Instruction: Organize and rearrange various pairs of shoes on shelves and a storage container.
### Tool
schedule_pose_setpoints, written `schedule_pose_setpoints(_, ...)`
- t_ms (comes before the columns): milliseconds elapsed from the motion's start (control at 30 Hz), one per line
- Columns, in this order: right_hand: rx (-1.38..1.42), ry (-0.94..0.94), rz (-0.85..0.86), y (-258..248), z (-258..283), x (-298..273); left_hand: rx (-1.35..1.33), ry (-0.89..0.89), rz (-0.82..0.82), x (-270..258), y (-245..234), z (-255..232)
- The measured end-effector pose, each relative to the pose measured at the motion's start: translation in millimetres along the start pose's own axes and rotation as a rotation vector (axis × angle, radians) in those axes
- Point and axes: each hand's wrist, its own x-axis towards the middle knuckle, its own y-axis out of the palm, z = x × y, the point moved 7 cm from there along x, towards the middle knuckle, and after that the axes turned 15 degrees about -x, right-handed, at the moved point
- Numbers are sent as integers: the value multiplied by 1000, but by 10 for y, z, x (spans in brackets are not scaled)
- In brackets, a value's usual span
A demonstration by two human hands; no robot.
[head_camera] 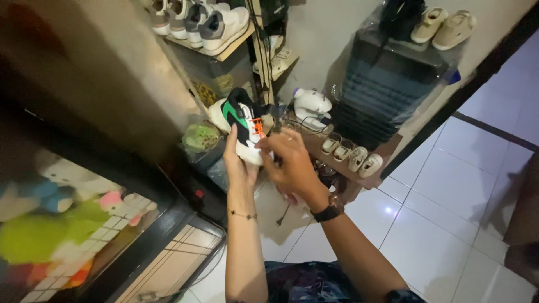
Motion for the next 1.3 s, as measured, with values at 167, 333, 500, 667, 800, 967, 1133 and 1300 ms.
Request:
schedule_pose_setpoints(167,448,571,166,247,-593,-168,125,62,-4,-99,150,-149)
schedule_pose_setpoints(333,834,870,75,285,-948,-165,172,11,-25,-148,280,-110)
schedule_pose_setpoints(500,1031,894,206,214,-823,-104,246,22,-9,-101,267,-44)
schedule_pose_setpoints(667,752,695,300,150,-936,-114,272,-25,-104,-73,207,-16)
schedule_pose_setpoints(800,911,688,214,-63,-851,-12,363,-10,-100,-141,221,-17)
schedule_pose_setpoints(967,762,253,57,-327,-688,129,375,-32,-111,-145,232,52)
schedule_pose_setpoints(1133,954,189,39,-442,-490,256,434,-110,-268,-104,6,168)
schedule_pose_setpoints(1300,766,306,1,-376,-697,92,404,-106,-215,-186,199,215)
